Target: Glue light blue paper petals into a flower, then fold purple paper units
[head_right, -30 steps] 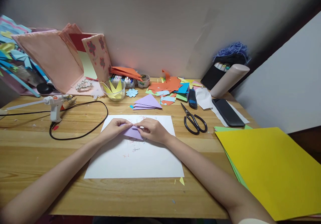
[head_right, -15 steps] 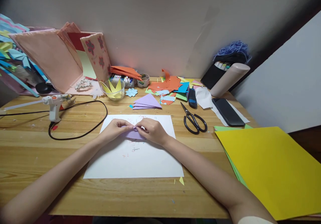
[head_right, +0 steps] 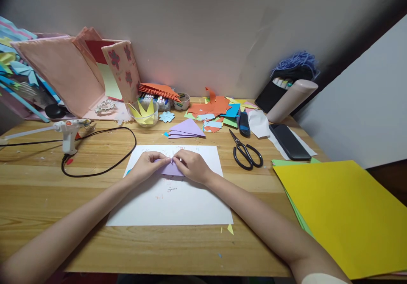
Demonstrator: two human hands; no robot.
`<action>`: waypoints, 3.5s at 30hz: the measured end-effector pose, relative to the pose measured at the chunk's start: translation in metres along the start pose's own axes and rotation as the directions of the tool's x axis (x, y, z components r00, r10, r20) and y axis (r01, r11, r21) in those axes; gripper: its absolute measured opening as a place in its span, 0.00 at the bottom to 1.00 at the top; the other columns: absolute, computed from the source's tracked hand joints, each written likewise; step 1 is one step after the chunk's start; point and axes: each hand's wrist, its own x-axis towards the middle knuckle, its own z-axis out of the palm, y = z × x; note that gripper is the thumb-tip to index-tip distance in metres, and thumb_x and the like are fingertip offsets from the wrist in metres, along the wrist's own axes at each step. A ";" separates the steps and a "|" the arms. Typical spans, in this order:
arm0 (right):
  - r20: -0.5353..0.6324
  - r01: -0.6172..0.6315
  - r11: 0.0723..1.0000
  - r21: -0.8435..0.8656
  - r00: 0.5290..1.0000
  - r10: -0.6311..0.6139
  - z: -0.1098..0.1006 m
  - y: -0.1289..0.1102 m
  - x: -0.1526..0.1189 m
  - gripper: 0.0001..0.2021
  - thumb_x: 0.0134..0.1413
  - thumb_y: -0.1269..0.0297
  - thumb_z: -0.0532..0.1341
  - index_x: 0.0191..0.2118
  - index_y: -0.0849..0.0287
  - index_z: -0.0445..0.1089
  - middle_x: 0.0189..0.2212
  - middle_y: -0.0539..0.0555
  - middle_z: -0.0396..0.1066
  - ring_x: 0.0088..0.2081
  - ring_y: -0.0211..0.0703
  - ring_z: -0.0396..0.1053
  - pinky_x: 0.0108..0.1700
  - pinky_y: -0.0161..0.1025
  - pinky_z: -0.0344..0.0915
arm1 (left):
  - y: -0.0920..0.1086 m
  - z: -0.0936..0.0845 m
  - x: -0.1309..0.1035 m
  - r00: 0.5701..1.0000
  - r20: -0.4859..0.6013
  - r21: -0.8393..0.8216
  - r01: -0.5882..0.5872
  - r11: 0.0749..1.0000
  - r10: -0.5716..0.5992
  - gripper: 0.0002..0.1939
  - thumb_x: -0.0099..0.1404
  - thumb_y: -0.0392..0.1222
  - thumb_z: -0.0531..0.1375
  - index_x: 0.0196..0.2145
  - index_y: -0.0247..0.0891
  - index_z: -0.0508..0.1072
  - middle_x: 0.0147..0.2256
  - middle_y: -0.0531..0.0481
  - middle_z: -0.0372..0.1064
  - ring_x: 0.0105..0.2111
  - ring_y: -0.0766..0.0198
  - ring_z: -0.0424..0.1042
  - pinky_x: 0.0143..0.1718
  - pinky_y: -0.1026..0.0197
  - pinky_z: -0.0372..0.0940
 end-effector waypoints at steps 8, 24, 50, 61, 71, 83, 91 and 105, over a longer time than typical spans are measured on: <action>0.040 -0.112 0.991 0.079 0.993 0.109 -0.001 -0.002 0.002 0.11 0.61 0.66 0.48 0.30 0.59 0.64 0.27 0.52 0.66 0.30 0.39 0.63 0.33 0.35 0.57 | 0.002 0.006 -0.002 0.998 -0.062 0.019 -0.029 0.999 0.030 0.17 0.55 0.52 0.59 0.26 0.32 0.74 0.27 0.48 0.71 0.29 0.63 0.68 0.31 0.64 0.60; 0.045 -0.185 0.956 0.227 0.983 0.179 -0.002 -0.001 0.002 0.07 0.56 0.67 0.54 0.29 0.60 0.65 0.25 0.49 0.64 0.26 0.34 0.60 0.29 0.32 0.55 | -0.002 0.009 -0.001 0.999 -0.009 0.074 -0.038 0.997 0.038 0.13 0.53 0.47 0.60 0.27 0.33 0.74 0.28 0.48 0.72 0.29 0.63 0.69 0.33 0.63 0.62; 0.035 -0.216 0.937 0.272 0.976 0.215 -0.003 0.001 0.005 0.07 0.56 0.63 0.55 0.31 0.60 0.65 0.25 0.50 0.65 0.27 0.35 0.60 0.29 0.33 0.57 | 0.002 0.004 -0.003 0.997 0.071 0.092 -0.032 0.995 0.025 0.16 0.56 0.49 0.55 0.32 0.33 0.74 0.30 0.48 0.71 0.29 0.62 0.67 0.30 0.64 0.61; -0.010 -0.239 0.929 0.282 0.968 0.252 -0.003 0.007 0.004 0.06 0.55 0.64 0.56 0.31 0.60 0.65 0.26 0.50 0.65 0.28 0.36 0.60 0.30 0.34 0.57 | -0.002 -0.006 0.000 0.989 0.150 -0.206 0.028 0.978 0.003 0.13 0.57 0.40 0.52 0.37 0.36 0.73 0.35 0.48 0.70 0.35 0.61 0.69 0.38 0.60 0.64; 0.008 -0.228 0.935 0.272 0.972 0.235 -0.004 0.003 0.004 0.06 0.55 0.64 0.56 0.31 0.60 0.65 0.26 0.49 0.65 0.27 0.35 0.60 0.29 0.33 0.56 | -0.007 0.002 -0.002 0.996 0.088 -0.199 -0.005 0.980 0.023 0.14 0.56 0.47 0.59 0.36 0.34 0.69 0.34 0.47 0.68 0.29 0.65 0.69 0.28 0.63 0.67; 0.035 -0.207 0.924 0.322 0.978 0.207 -0.004 0.001 0.004 0.05 0.54 0.65 0.57 0.34 0.59 0.68 0.29 0.51 0.69 0.30 0.36 0.64 0.30 0.33 0.58 | -0.005 0.002 -0.005 0.980 -0.051 0.164 -0.184 0.969 0.195 0.08 0.58 0.37 0.53 0.33 0.35 0.72 0.31 0.49 0.71 0.30 0.64 0.69 0.32 0.64 0.62; 0.042 -0.206 0.930 0.304 0.978 0.203 -0.004 0.002 0.004 0.06 0.55 0.64 0.57 0.33 0.60 0.68 0.29 0.52 0.69 0.30 0.37 0.64 0.31 0.34 0.58 | -0.001 0.002 -0.007 0.956 -0.078 0.257 -0.255 0.932 0.283 0.09 0.60 0.38 0.54 0.32 0.37 0.74 0.31 0.50 0.73 0.32 0.65 0.69 0.35 0.64 0.61; 0.098 -0.252 0.900 0.354 0.968 0.232 -0.004 0.000 0.005 0.07 0.54 0.62 0.57 0.31 0.61 0.68 0.28 0.51 0.68 0.28 0.35 0.62 0.30 0.32 0.57 | -0.004 0.003 -0.004 0.984 -0.050 0.081 -0.165 0.983 0.169 0.11 0.59 0.46 0.57 0.29 0.34 0.72 0.28 0.50 0.69 0.29 0.65 0.66 0.30 0.65 0.59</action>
